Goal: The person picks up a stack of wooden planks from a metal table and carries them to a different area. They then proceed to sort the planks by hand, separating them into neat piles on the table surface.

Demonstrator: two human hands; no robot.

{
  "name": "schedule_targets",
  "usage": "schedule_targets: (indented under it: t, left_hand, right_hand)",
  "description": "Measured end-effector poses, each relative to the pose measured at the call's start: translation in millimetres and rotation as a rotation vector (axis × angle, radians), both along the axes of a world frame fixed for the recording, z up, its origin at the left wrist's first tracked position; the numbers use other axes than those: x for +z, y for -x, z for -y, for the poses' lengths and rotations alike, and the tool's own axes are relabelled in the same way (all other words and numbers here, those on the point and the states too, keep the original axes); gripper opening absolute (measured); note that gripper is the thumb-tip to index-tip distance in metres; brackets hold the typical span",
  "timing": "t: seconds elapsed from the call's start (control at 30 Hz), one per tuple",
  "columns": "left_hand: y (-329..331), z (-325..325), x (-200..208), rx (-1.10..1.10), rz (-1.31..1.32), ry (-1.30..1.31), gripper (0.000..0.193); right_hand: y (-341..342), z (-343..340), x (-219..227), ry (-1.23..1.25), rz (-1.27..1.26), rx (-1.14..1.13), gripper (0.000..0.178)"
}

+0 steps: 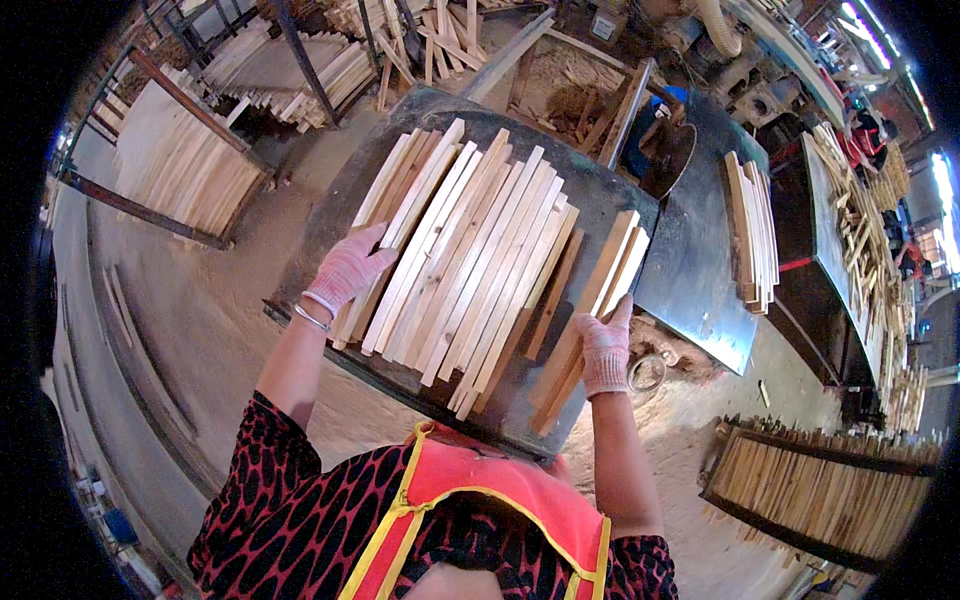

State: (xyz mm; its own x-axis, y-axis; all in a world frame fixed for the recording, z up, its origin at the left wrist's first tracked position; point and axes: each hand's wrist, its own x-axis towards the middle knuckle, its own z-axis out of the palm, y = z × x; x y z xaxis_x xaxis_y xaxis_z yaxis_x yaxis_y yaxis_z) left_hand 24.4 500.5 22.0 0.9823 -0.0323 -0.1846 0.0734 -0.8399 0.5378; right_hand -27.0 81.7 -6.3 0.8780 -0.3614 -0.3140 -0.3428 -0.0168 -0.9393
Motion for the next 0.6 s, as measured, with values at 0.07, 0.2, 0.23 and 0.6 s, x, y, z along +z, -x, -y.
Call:
schedule_targets:
  t: [0.07, 0.2, 0.23, 0.6]
  left_hand:
    - [-2, 2, -5, -0.032, 0.032, -0.015, 0.073]
    - [3, 16, 2, -0.003, 0.052, -0.076, 0.076]
    - [4, 13, 2, 0.009, 0.052, -0.108, 0.077]
    - [-12, 15, 26, -0.004, 0.005, -0.101, 0.053]
  right_hand:
    - [0, 5, -28, 0.271, -0.001, 0.063, 0.100]
    - [-2, -44, -12, 0.711, -0.144, 0.237, 0.098]
    - [-1, -43, -10, 0.763, -0.141, 0.285, 0.097]
    - [-4, -14, -15, 0.793, -0.213, 0.475, 0.075]
